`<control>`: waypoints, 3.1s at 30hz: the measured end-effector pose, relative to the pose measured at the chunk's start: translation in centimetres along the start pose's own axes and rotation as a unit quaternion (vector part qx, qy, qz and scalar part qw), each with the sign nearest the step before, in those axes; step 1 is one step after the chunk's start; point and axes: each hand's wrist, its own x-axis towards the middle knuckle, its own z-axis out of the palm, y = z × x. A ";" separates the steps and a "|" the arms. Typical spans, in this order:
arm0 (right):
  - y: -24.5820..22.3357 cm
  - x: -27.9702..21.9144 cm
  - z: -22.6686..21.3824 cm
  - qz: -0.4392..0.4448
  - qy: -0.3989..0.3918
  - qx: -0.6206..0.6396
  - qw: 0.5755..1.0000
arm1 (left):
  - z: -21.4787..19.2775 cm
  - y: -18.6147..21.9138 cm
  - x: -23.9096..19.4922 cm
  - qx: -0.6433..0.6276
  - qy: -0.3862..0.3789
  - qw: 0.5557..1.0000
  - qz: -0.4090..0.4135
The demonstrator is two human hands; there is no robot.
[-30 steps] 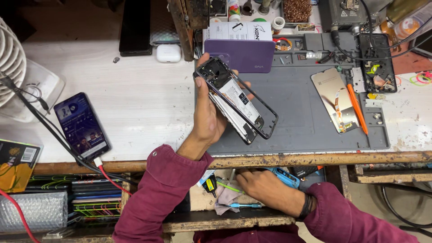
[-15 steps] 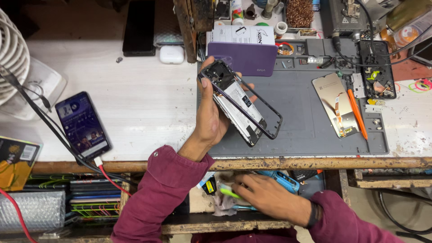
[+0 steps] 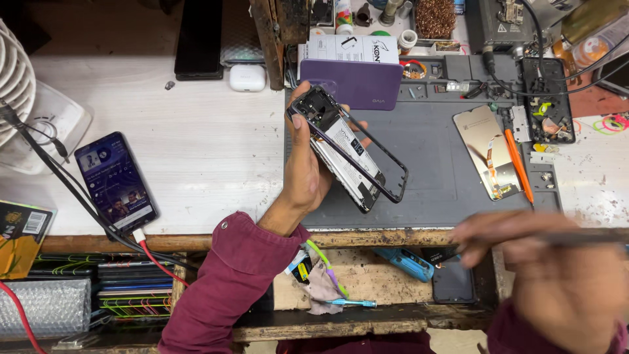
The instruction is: The person disassembles a smartphone, removes the back cover and internal components, then installs a new display assembly. They connect the display ribbon cable to the motherboard and align the new screen with the phone chassis.
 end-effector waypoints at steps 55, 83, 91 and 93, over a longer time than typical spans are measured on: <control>7.1 8.4 11.2 -0.348 0.012 -0.194 0.917 | 0.7 -0.8 -1.8 -0.049 0.110 0.993 0.012; 4.1 10.4 7.3 -0.136 0.065 -0.274 0.950 | 0.2 1.0 -0.1 -0.228 -0.011 0.970 -0.079; 5.6 12.1 6.9 -0.048 0.034 -0.254 0.966 | 0.5 0.6 -0.6 -0.101 -0.055 0.983 -0.140; 5.6 12.0 6.9 -0.073 0.052 -0.259 0.962 | 0.6 0.3 -0.7 -0.060 -0.065 0.986 -0.141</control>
